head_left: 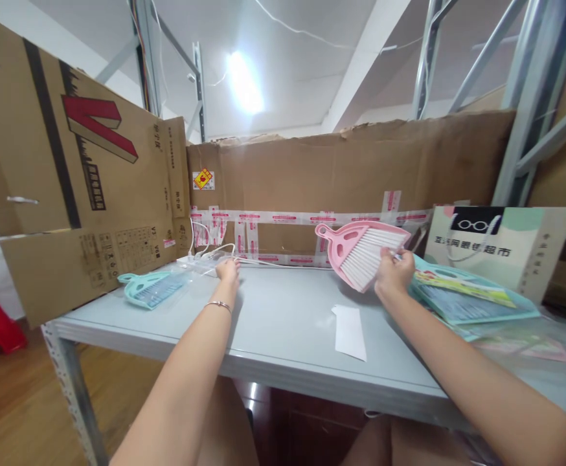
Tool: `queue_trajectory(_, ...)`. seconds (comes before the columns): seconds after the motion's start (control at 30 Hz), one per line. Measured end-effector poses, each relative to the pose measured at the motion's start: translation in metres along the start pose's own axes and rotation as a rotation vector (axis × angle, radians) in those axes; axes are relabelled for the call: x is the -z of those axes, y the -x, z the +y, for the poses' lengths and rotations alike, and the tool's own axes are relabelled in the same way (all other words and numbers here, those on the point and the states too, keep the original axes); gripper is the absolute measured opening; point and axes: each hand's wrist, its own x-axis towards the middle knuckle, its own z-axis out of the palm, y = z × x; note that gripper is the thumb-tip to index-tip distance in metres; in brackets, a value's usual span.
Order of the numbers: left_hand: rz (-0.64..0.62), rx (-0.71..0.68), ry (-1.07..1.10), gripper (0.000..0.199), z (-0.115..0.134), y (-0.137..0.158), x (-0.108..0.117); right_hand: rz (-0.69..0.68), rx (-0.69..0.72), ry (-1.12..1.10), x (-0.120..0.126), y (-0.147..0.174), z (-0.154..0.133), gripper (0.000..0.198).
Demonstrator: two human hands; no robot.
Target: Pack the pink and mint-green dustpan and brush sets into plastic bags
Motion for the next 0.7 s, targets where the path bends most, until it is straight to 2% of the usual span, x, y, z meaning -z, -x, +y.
queue_trajectory(0.13,0.180,0.070,0.051,0.006,0.007,0.007,0.001,-0.059,-0.053,-0.113,-0.003,0.004,0.002,0.019)
queue_trajectory(0.2,0.180,0.100,0.067,0.008,0.012,0.011,0.000,-0.057,-0.112,-0.174,-0.005,0.007,0.000,0.018)
queue_trajectory(0.27,0.113,0.134,0.076,0.011,0.017,0.017,-0.003,-0.036,-0.210,-0.248,-0.005,0.008,-0.004,0.018)
queue_trajectory(0.37,-0.085,0.193,0.080,0.017,0.022,0.031,-0.012,-0.051,-0.398,-0.362,-0.006,0.009,-0.010,0.015)
queue_trajectory(0.47,-0.490,0.194,0.018,0.019,0.023,0.050,-0.021,-0.186,-0.552,-0.422,-0.007,0.014,-0.017,0.014)
queue_trajectory(0.57,-0.875,0.102,-0.053,0.037,0.023,0.069,-0.027,-0.442,-0.628,-0.431,-0.008,0.027,-0.024,0.012)
queue_trajectory(0.63,-0.993,0.029,-0.028,0.049,0.025,0.077,-0.028,-0.613,-0.656,-0.420,-0.008,0.040,-0.030,0.011)
queue_trajectory(0.7,-1.041,-0.044,0.030,0.053,0.027,0.081,-0.028,-0.732,-0.663,-0.391,-0.008,0.053,-0.036,0.011)
